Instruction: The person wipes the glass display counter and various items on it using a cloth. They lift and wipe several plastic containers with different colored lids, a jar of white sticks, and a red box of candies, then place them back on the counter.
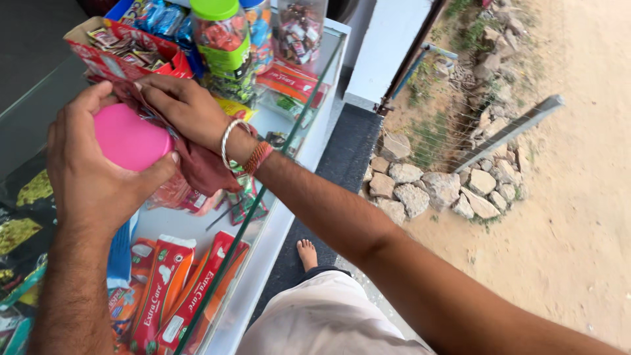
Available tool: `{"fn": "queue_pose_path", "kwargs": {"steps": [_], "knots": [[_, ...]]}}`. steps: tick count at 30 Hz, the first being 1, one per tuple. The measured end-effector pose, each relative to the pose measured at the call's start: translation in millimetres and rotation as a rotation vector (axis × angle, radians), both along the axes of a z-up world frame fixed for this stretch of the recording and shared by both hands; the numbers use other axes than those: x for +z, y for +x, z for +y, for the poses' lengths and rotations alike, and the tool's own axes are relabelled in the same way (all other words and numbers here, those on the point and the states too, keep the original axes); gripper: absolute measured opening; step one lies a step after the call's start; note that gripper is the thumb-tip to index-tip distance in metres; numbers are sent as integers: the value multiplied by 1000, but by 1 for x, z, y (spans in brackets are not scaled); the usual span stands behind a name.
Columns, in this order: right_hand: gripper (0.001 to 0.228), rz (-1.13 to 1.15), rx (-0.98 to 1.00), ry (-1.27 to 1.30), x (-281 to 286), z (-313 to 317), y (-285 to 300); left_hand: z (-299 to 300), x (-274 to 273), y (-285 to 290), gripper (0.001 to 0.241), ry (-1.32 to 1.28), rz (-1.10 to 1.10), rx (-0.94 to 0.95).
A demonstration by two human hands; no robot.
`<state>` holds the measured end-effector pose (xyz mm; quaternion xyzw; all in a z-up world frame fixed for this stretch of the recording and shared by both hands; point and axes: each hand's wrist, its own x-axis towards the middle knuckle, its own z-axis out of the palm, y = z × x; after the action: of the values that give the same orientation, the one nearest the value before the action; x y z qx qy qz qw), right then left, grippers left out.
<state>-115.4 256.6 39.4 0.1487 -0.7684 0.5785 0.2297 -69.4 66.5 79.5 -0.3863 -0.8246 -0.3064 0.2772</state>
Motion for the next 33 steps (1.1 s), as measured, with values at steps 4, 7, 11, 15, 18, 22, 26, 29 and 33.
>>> {"fn": "queue_pose_path", "kwargs": {"steps": [4,7,11,15,18,22,26,29,33], "knots": [[36,-67,-78,81,-17,2,7,6,1,4,87,49,-74,-18],[35,-66,-109,18,-17,-14,34,1,2,10,90,81,-87,-1],[34,139,-214,62,-8,-41,78,-16,5,17,93,166,-159,38],[32,242,-318,78,-12,-73,105,-35,6,25,94,133,-28,98],[32,128,-207,58,-23,-84,86,-52,5,35,92,89,-92,135],[36,-76,31,114,-47,-90,40,-69,3,43,96,170,-251,29],[39,-66,368,-169,-68,-104,-5,-84,1,48,101,131,-300,18],[37,-147,444,-333,-81,-109,-20,-90,-2,47,99,144,-274,-7],[33,-117,383,-254,-82,-103,-24,-94,0,43,97,20,-150,48]]}}
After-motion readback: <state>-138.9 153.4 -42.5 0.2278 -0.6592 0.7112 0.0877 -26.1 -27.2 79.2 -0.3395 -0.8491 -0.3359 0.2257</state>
